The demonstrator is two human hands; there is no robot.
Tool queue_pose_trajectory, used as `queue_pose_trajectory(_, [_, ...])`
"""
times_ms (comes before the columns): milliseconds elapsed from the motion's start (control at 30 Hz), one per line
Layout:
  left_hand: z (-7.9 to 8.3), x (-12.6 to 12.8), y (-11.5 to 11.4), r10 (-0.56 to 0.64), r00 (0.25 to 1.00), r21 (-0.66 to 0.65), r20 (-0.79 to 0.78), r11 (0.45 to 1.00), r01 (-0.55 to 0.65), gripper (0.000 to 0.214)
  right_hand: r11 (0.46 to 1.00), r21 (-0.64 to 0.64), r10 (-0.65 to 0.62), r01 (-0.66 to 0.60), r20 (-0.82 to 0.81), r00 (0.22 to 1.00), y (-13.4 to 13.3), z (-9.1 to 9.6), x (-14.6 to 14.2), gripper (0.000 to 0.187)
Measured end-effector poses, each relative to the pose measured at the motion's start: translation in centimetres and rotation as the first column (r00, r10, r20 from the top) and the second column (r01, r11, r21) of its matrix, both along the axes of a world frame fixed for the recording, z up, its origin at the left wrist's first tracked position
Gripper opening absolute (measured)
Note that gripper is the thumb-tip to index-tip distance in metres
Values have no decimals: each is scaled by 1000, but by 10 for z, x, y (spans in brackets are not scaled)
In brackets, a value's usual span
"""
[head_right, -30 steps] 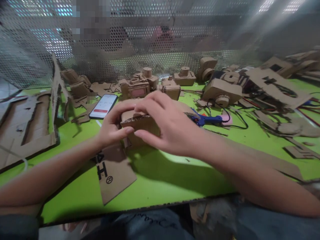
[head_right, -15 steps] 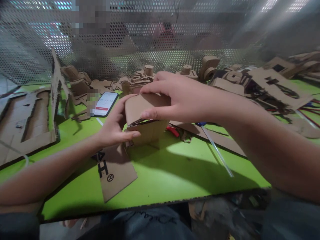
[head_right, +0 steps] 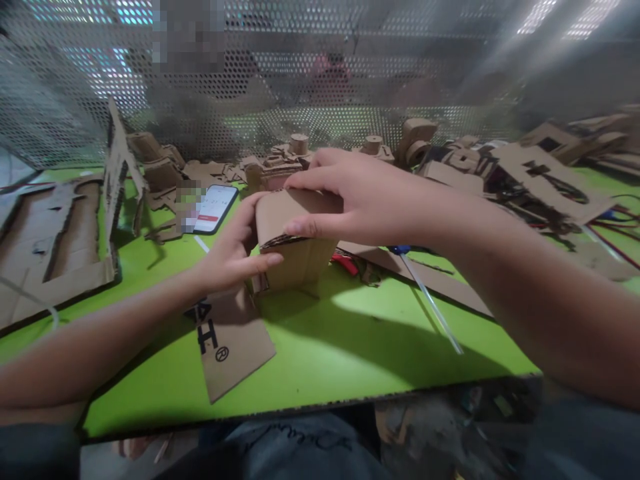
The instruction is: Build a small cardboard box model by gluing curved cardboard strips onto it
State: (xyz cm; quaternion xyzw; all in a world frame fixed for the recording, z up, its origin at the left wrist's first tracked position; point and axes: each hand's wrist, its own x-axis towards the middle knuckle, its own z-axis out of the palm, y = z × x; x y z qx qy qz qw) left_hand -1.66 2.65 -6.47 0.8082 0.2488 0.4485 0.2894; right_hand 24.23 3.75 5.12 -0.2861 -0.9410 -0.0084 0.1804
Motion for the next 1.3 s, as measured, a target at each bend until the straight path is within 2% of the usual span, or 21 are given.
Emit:
queue_pose_trajectory(100, [1,-1,1,4,1000,5,-4,1000,-4,94,1000,25,12,-13,7,1000,3,1,2,55])
queue_pose_trajectory(267, [4,-4,5,-70,998,2,6,998,70,107,997,-64,49,-48,16,999,5,9,5,59])
queue_pose_trajectory(433, [12,-5,-2,22,999,-7,-34,1000,-22,85,996,-65,59,-59,-8,998,5,12,6,63])
queue_pose_trajectory(600, [15,-5,-4,49,998,1,-36,999,-49,85,999,-31,33,-32,24,999,3,14,5,61])
queue_pose_trajectory(767, [13,-7,8,-89,995,-93,55,991,93,105,999,-17,51,-51,3,999,14,7,11,57])
queue_pose_trajectory(800, [14,-7,9,-119,990,-134,79,983,129,103,998,-18,59,-59,-1,998,18,6,13,55])
queue_pose_trajectory(867, [18,-7,11,-157,981,-240,113,954,180,84,996,-20,86,-86,-8,996,26,3,16,56])
queue_pose_trajectory(933, [22,-7,10,-144,979,-325,144,927,184,62,995,30,99,-97,-49,994,29,0,19,60])
queue_pose_trajectory(1000, [25,-8,9,-92,978,-346,189,926,154,55,986,160,64,-42,-131,989,29,-3,26,59])
queue_pose_trajectory(1100, [25,-12,9,-17,972,-274,235,958,83,49,941,319,-24,117,-281,959,27,-17,53,34])
queue_pose_trajectory(1133, [24,-13,10,-4,974,-235,228,970,59,46,943,300,-50,143,-298,953,29,-25,68,24])
queue_pose_trajectory(1167, [22,-15,11,12,977,-194,214,981,31,43,970,223,-35,97,-266,963,31,-35,85,18])
queue_pose_trajectory(1233, [19,-16,12,59,982,-136,181,990,-34,38,998,-38,-45,40,-134,990,40,-60,124,14])
queue_pose_trajectory(1300, [15,-14,12,104,980,-119,168,989,-84,35,967,-162,-199,197,8,980,48,-87,162,23])
